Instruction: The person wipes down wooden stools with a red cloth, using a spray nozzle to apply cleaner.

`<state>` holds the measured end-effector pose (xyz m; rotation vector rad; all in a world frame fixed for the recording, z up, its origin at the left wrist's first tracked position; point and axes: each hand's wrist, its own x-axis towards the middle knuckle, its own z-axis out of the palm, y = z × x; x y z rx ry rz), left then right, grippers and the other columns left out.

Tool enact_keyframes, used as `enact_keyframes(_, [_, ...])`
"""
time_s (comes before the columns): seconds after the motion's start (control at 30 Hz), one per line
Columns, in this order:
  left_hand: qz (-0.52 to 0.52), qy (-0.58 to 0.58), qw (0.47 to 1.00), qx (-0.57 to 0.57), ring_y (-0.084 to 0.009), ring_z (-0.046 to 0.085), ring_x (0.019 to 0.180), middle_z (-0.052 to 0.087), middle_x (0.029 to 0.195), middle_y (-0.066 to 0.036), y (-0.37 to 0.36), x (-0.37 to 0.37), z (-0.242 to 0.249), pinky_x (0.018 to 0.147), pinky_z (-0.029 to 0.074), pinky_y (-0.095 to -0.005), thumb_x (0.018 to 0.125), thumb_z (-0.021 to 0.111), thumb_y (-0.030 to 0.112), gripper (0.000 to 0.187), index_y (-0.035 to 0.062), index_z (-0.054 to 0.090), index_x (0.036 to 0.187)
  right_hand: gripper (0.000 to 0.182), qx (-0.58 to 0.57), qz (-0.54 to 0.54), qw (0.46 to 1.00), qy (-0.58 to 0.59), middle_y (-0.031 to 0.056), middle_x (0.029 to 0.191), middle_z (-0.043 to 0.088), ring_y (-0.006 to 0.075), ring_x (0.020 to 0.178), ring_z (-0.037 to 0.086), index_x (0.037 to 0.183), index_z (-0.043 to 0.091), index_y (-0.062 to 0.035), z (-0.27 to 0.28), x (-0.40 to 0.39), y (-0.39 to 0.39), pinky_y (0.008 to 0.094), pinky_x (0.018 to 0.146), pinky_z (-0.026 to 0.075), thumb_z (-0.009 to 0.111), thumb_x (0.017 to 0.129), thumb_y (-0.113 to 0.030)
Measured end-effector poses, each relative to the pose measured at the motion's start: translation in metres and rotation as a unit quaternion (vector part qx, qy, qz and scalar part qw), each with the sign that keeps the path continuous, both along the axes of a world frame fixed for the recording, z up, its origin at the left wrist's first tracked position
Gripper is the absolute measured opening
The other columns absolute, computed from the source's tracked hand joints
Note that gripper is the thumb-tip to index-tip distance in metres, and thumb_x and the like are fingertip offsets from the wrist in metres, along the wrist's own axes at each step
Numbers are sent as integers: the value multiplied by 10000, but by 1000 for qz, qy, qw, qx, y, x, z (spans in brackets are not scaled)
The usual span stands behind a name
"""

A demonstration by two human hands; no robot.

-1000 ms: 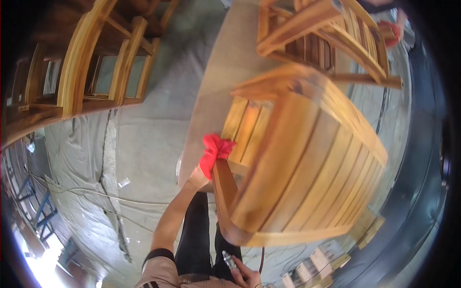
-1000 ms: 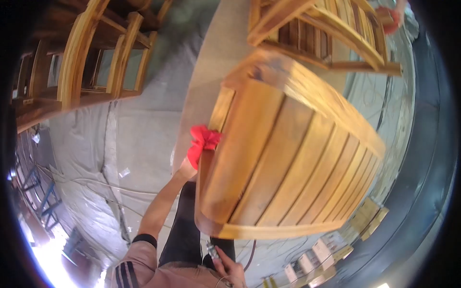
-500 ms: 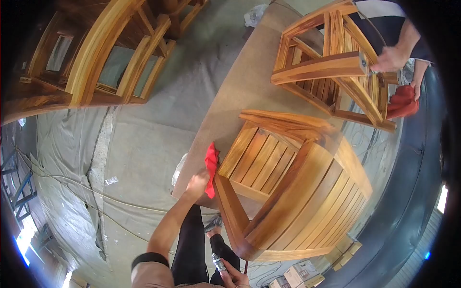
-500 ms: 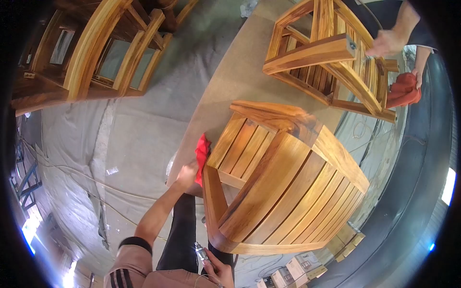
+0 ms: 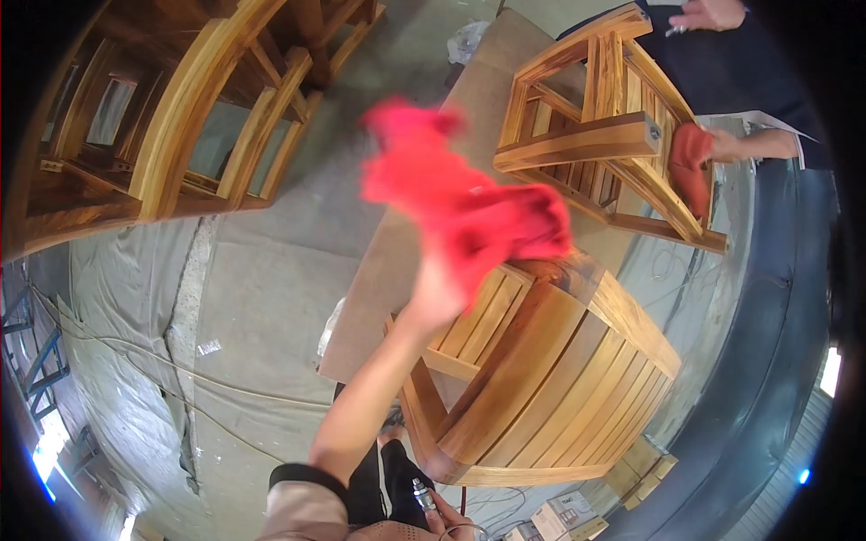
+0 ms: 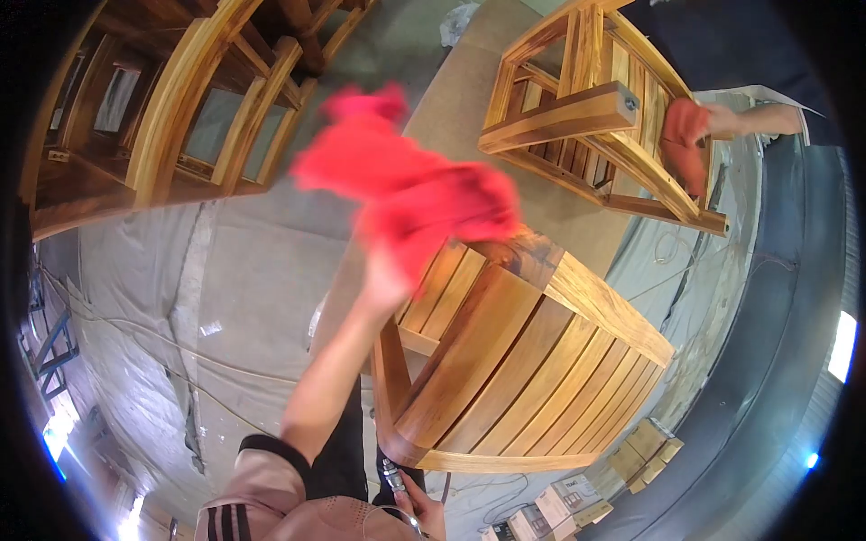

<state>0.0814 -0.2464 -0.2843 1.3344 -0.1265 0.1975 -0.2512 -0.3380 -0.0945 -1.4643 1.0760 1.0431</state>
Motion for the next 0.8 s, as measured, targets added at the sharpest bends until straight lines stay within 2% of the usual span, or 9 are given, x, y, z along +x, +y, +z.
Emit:
enact_keyframes(0.07, [-77,50,995,-38,-181,627,924,672,984,-121,-42,46,-22,832,483,-321,889,546,25,260,-3,638,1131,431,-3,-5,1000,-1,36,936,679,125,737,592,1375,551,-62,0,-4,-5,269,670,489,595,985,-240])
enact_keyframes(0.2, [-100,132,985,-50,-191,643,907,695,969,-130,-59,56,-106,838,491,-320,867,502,20,287,17,653,1111,433,-3,-13,1000,3,43,955,685,127,750,603,1374,550,-57,-6,-8,-15,270,682,496,598,984,-240])
enact_keyframes(0.33, [-66,238,968,33,-162,621,853,691,884,-67,-60,65,-245,787,501,-325,937,562,201,257,8,685,1054,435,-6,-27,1000,-1,50,973,691,130,763,613,1373,550,-52,-13,-14,-23,271,693,502,600,984,-240])
enact_keyframes(0.4, [-64,192,978,-44,-148,597,822,670,864,-38,-61,72,-325,719,485,-324,931,570,288,298,22,699,969,436,-9,-50,999,-4,54,983,694,131,769,618,1372,549,-49,-14,-15,-24,271,699,505,602,983,-241])
enact_keyframes(0.47, [-142,329,926,-120,-142,554,751,612,799,-7,-59,73,-282,660,453,-330,927,566,326,297,55,686,905,437,-15,-75,997,-12,57,992,696,133,775,624,1371,549,-47,-9,-22,-26,271,705,509,603,983,-241])
enact_keyframes(0.53, [-20,349,936,-35,-124,510,698,550,747,11,-48,65,-186,619,425,-332,936,545,295,276,46,654,886,439,-10,-103,994,-36,61,1001,699,134,782,629,1371,549,-44,-7,-31,-26,272,711,512,604,983,-241])
enact_keyframes(0.6, [24,344,936,-62,-110,471,671,478,700,34,-52,59,-80,611,404,-316,935,523,227,219,42,622,873,440,-8,-138,988,-69,65,1011,702,135,788,634,1370,548,-41,-5,-44,-22,272,716,515,606,982,-241])
enact_keyframes(0.73, [-78,200,976,23,-114,495,736,562,773,0,-58,58,89,705,422,-285,932,474,112,179,19,623,895,442,-22,-192,967,-164,72,1029,708,138,801,645,1369,548,-36,4,-86,-10,272,728,522,608,982,-242])
enact_keyframes(0.8, [-166,79,967,173,-127,529,779,606,830,-30,-82,66,150,738,436,-288,912,466,79,185,-28,613,945,419,-42,-112,944,-308,104,1139,694,178,941,673,1368,537,-11,4,-99,-24,293,854,524,591,991,-187])
